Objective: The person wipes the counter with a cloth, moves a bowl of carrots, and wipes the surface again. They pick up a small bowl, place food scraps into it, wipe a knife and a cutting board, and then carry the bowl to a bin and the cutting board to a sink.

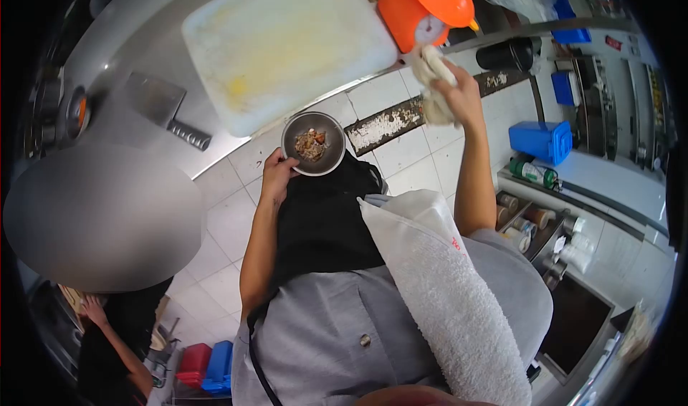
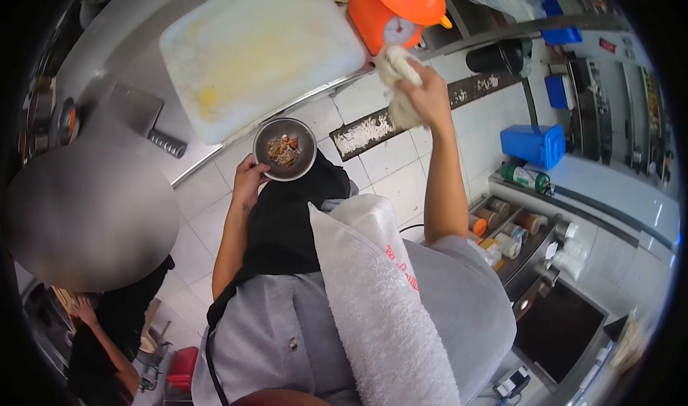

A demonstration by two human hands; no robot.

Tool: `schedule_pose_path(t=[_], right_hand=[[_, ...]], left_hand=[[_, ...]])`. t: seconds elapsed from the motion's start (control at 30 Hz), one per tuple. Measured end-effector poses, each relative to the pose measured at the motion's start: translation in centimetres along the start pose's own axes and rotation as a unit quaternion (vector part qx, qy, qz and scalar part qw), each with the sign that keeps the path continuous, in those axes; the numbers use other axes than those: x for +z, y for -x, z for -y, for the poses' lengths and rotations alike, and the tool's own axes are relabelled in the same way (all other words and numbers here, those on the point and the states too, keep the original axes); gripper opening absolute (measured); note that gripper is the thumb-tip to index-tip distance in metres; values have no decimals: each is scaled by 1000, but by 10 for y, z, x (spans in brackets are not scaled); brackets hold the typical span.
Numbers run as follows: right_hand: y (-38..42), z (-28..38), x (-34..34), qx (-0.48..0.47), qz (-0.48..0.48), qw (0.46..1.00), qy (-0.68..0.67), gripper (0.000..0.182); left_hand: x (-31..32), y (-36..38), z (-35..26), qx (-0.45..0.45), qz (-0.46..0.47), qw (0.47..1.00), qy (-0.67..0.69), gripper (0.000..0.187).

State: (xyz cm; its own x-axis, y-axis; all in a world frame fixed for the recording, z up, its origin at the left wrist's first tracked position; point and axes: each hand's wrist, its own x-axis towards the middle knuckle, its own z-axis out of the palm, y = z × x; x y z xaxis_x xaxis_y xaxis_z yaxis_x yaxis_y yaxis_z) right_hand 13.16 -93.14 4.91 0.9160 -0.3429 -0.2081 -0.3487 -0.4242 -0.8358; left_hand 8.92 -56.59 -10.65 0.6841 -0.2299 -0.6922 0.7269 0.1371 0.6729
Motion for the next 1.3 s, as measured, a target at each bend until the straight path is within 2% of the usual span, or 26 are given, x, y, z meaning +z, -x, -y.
schedule_pose_path(t=[0.03,0.07,0.1,0.17,0.3,0.4,0.47,0.6,0.67,0.83,0.9,0.93,1.0,1.03,1.1,1.2,1.23,1.3], right_hand=[[-17,-13,-2,-32,-68,984,164,47],[-27,-25,-1,-61,-129,935,324,47],[-32,-38,8,-55,-131,936,321,47],[-41,-62,35,-115,-142,914,361,48],[9,-32,83,-95,-91,928,348,52],[29,-34,110,-127,-59,953,270,52],[40,-29,130,-194,-12,951,240,54],[50,-11,150,-243,75,939,230,55],[52,-6,155,-283,163,917,229,55],[58,-5,137,-305,149,932,124,55],[57,3,124,-135,141,977,91,50],[55,3,127,-145,147,974,91,50],[51,-5,140,-205,41,963,171,49],[54,-8,155,-214,40,961,172,49],[63,-3,195,-308,47,929,198,50],[86,22,220,-320,191,917,144,55],[93,31,221,-334,196,915,112,53],[106,57,214,-263,232,932,92,51]], left_hand=[[6,-8,0,-5,6,1000,-11,9],[12,-19,2,-4,23,999,-32,11],[20,-27,-2,-2,38,998,-51,12],[45,-42,-6,-9,38,998,-55,10],[61,-51,-14,-4,16,999,-33,12],[58,-53,-11,1,3,1000,-8,12],[51,-44,-11,15,-16,1000,-15,11],[31,-29,-7,41,-46,998,33,11],[19,-21,-7,49,-63,996,41,11],[-9,-6,2,71,-80,991,77,10],[-15,0,2,69,-89,990,87,9],[-17,1,1,66,-86,990,89,9],[-20,6,2,61,-84,990,95,9],[-22,6,0,53,-75,991,95,10],[-33,5,6,65,-74,991,91,9],[-51,13,9,56,-51,994,81,15],[-59,17,10,61,-56,994,74,17],[-74,34,9,70,-69,992,77,18]])
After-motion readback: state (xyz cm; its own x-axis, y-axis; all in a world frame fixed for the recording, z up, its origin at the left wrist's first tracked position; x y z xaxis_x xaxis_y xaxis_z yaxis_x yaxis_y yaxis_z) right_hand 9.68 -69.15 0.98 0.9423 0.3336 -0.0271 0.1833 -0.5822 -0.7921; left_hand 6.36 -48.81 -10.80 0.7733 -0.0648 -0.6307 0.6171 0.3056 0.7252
